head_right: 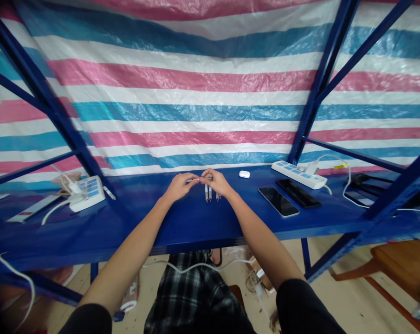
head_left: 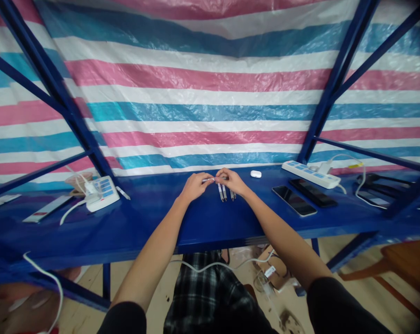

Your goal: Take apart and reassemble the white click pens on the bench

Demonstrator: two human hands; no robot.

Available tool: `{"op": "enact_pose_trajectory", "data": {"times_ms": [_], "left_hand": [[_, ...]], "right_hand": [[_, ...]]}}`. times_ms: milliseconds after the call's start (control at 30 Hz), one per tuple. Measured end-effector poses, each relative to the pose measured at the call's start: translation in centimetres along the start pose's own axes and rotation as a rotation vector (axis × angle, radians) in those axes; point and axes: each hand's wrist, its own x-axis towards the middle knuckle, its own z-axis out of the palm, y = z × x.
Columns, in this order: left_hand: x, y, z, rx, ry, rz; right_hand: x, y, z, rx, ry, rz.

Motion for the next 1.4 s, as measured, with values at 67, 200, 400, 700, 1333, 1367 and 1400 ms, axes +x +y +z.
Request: {"op": "enact_pose_trajectory", "data": {"times_ms": [67, 200, 400, 700, 1333, 1367, 1400], "left_hand": [[0.02, -0.02, 0.11, 0.005, 0.013, 0.011], [0.05, -0.12, 0.25, 0.020, 0.042, 0.033], [0.00, -0.37, 0.44, 0.034, 0.038, 0.030], [-0.07, -0.31, 0.42, 0.039, 0.036, 0.041], [-0.15, -0.24, 0.42, 0.001, -0.022, -0.009], [-0.16, -0.25, 0.43, -0.006, -0.027, -0.010], [-0.17, -0.26, 0.44, -0.009, -0.031, -0.008]], "right_hand": [[0.15, 0.21, 0.09, 0.042, 0.023, 0.003], [0.34, 0.30, 0.13, 0.120, 0.049, 0.058], [0.46, 0.46, 0.09, 0.154, 0.068, 0.073], [0.38, 0.17, 0.01, 0.190, 0.024, 0.118], [0.39, 0.32, -0.27, 0.016, 0.036, 0.110], [0.36, 0.34, -0.26, 0.025, 0.031, 0.121], [0.32, 0.36, -0.26, 0.037, 0.020, 0.147]]}}
